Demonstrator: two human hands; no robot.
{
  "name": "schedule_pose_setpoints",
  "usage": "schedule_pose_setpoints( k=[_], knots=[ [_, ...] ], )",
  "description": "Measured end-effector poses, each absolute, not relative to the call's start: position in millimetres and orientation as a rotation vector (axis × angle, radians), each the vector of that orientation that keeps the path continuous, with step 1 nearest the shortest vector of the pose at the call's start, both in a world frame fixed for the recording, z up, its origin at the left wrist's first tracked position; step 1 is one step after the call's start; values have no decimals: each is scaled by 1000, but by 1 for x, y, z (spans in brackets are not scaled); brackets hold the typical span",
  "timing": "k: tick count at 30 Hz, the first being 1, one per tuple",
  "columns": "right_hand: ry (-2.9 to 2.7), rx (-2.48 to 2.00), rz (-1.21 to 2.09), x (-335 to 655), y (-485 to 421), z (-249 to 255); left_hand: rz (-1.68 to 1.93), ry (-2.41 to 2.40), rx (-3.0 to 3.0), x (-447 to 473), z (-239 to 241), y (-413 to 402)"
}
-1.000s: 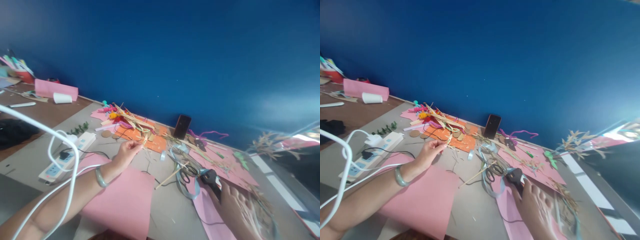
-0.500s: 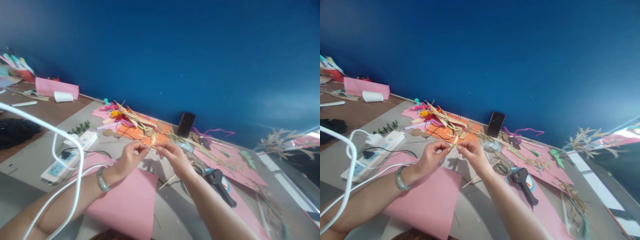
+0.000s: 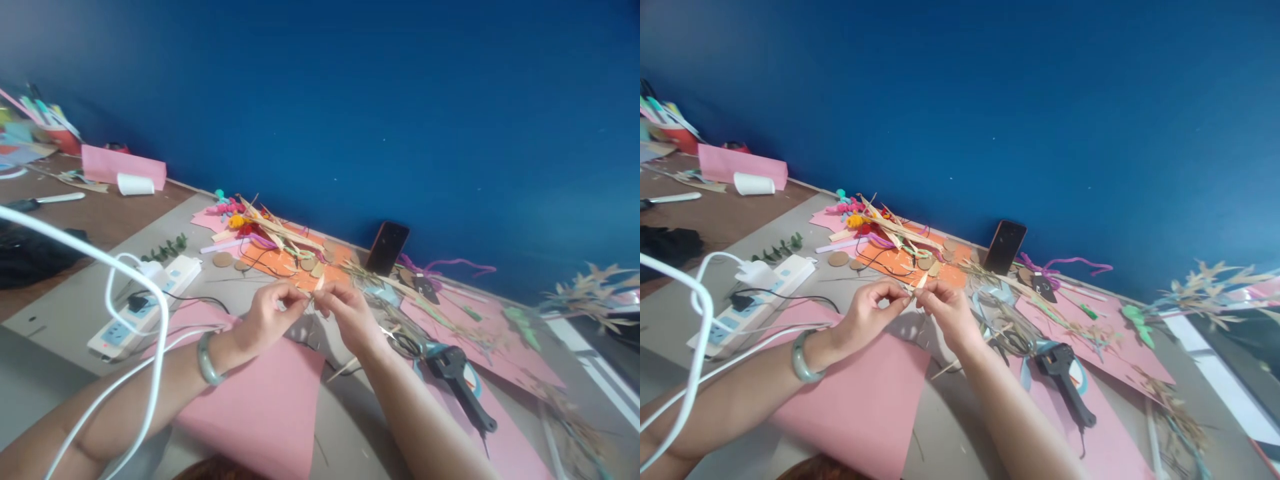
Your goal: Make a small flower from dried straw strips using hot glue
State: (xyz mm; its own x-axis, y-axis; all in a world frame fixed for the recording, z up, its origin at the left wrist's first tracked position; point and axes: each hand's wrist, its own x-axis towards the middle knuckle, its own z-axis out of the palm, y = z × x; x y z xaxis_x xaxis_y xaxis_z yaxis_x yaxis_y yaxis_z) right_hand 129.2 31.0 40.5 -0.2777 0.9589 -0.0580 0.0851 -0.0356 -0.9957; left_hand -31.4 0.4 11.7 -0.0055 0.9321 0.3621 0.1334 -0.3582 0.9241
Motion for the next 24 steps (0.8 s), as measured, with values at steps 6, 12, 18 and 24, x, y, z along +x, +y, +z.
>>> schedule_pose_setpoints(
  k=[6, 12, 18, 24],
  knots=[
    [-1428, -1110, 1455, 132, 31, 40, 1365, 1132, 1442, -30, 9, 0],
    [-1464, -1140, 1437, 134, 31, 41, 1348, 1089, 1398, -29, 9, -1],
    [-1506, -1142, 1414, 136, 34, 38, 1326, 1087, 1334, -28, 9, -1],
    [-1524, -1135, 1411, 137, 35, 37, 1275, 1039, 1216, -28, 13, -1]
  ],
)
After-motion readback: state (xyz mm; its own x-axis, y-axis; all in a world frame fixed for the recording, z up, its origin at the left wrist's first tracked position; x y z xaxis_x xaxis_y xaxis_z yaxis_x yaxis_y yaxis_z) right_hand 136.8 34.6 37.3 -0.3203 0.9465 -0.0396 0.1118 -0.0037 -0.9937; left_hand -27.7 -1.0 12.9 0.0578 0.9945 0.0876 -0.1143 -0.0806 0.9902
